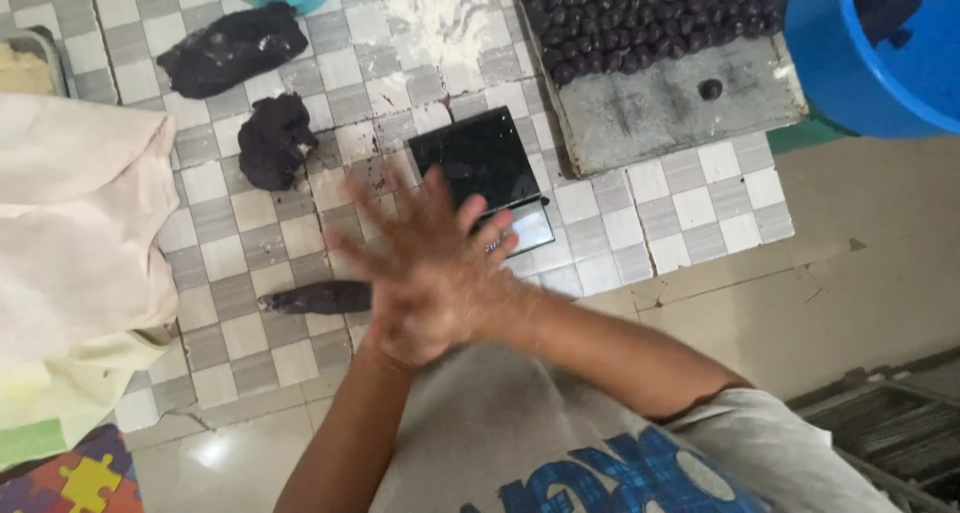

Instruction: The person rolls dark dough into small balls by hand, weighs each one on a digital scale, and places the finished balls onto a tray. The process is repeated continuously throughout the clip.

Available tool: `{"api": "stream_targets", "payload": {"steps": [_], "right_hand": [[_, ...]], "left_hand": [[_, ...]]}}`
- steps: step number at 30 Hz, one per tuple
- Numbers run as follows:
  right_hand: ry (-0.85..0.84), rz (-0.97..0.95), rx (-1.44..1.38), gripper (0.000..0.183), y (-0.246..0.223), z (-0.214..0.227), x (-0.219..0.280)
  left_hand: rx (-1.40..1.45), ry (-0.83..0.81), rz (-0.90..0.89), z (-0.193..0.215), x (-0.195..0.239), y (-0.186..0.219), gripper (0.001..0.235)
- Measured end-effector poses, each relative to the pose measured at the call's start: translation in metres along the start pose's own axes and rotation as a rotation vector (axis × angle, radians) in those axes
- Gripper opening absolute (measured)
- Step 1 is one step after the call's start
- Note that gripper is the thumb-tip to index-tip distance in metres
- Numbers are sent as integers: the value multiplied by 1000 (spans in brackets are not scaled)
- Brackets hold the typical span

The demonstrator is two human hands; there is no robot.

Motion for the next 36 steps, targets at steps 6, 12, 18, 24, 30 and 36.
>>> {"api": "stream_targets", "payload": {"steps": [6, 12, 18, 24, 30, 36], "right_hand": [[-532, 347, 642, 75, 5, 8, 27], [-232, 67, 792, 58, 33, 85, -7], [-356, -145, 18, 70, 16, 100, -23], [415, -1179, -1413, 70, 53, 142, 16], [337, -1027, -88, 67, 71, 200, 18], [-388, -712, 757, 64, 131, 95, 24]], "left_hand": [[718, 166, 1158, 45, 24, 7, 69], [1055, 120, 834, 24, 0, 30, 68], [560, -165, 347, 0, 37, -28, 67], [280, -21, 933, -11, -58, 39, 83], [96, 175, 1035, 18, -29, 54, 84], [24, 451, 1090, 43, 16, 44, 82]]}}
Point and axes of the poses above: each hand's wrist, its own x-axis away from the middle knuckle, its own z-axis out of the back of the hand, y = z × x, the point moved 1 cm from there along -x, towards the middle knuckle, and after that the axes turned 5 degrees about -y, right-handed, at the moved point
